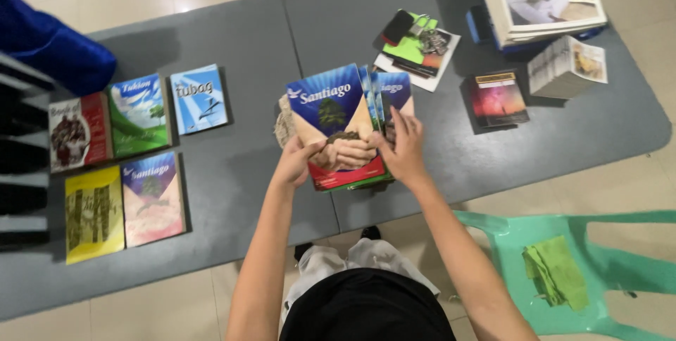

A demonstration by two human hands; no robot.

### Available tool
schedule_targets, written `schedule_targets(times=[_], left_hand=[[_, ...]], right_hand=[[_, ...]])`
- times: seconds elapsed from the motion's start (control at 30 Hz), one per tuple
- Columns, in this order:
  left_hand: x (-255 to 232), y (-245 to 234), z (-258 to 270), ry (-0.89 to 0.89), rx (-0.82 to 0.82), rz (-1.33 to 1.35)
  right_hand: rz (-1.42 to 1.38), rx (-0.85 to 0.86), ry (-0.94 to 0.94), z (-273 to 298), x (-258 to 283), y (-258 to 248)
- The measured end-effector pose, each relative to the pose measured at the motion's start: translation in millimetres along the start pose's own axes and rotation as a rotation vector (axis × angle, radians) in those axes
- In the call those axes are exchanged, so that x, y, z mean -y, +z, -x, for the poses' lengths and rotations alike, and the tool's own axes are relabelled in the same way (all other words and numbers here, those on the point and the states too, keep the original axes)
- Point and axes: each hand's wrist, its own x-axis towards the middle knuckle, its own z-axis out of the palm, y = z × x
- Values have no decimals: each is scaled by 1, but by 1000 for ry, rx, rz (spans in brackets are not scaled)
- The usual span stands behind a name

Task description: Sorting, cleaning, and stacking various books on a table.

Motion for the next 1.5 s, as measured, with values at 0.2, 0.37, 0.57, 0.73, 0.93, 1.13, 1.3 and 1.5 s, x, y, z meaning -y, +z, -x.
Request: schedule_targets(times=[0.2, 0.37, 0.57, 0.73, 0.93, 1.13, 1.3, 1.5], left_hand=[[-55, -37, 74, 119, -113, -187], [-5, -113, 81, 366, -312, -449], [30, -133, 91, 437, -384, -380], [1, -109, 100, 445, -351, -419], [31, -129, 86, 411, -444, -619], [63, -145, 77, 430, -536, -780], [38, -158, 85, 293, -567, -902], [19, -222, 101, 399, -590, -871]], right_hand=[[-779, 276, 105, -10, 100, 28], [-750, 492, 109, 14, 123, 102], [-738, 494, 38, 66, 92, 190], [-779, 455, 27, 54, 120, 163], [-687, 449, 142, 55, 121, 175], [-615, 456, 138, 56, 121, 185], [-617, 406, 196, 42, 141, 181], [-440, 554, 317, 35, 188, 220]])
